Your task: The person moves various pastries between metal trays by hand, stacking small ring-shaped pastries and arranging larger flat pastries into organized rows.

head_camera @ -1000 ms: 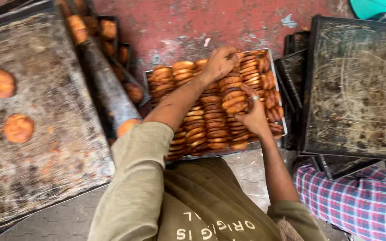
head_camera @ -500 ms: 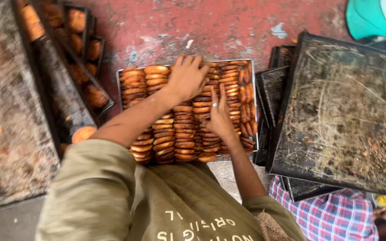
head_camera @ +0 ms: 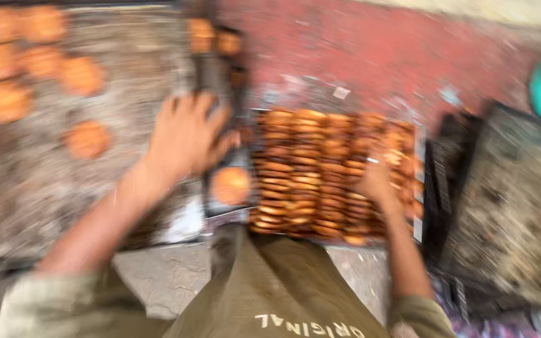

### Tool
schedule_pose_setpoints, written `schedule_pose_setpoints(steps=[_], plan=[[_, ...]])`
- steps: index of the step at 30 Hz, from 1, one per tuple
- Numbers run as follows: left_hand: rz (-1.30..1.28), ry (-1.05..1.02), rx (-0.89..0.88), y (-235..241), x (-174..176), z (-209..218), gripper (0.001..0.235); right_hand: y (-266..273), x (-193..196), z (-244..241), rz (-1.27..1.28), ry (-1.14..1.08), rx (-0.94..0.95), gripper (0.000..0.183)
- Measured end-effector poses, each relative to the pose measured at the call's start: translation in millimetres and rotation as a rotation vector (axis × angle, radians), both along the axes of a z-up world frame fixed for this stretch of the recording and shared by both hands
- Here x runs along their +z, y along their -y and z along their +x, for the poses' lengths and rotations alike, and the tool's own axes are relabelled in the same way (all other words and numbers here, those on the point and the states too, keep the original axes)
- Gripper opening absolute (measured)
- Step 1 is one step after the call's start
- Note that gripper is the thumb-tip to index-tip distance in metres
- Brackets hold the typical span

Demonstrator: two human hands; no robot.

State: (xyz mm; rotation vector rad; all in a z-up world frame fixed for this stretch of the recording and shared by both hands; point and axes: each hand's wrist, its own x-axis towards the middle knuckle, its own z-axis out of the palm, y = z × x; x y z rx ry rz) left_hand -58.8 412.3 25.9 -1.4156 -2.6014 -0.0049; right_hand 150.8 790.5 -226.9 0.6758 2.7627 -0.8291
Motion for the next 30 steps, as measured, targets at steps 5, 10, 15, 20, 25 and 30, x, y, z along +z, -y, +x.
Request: schedule_pose_setpoints(steps=[5,10,15,20,25,30], plan=[[0.062,-0.144,0.308,158.8,-27.2,-185.5,0.069,29.0,52.6,-3.3,0.147,-0.301,0.05,0.131],[0.21,-0.123,0.627,318.5,-60.9,-272.4,0.072,146.7,117.3,-20.8,0.074,-0.899,-0.359,0.079],[0.184,0.031,0.467,305.9,-93.4,-219.0,0.075,312.4,172.2,-69.0,-0.3,-0.962,0.021,0.057],[0.141,0.335,0.217,294.6,-82.2,-147.9,0.086,412.9,222.6,-123.0,0.092,-0.47,0.604,0.092],[-0.052,0.787,0.547,309.0,-30.5,-139.7,0.079,444.0,227.0,-156.0,0.201,-0.274,0.518,0.072],[0.293,0.79,0.326,304.9,-12.1,-95.7,0.051,431.8,216.8,-176.3,0.092,-0.072,0.393,0.093]])
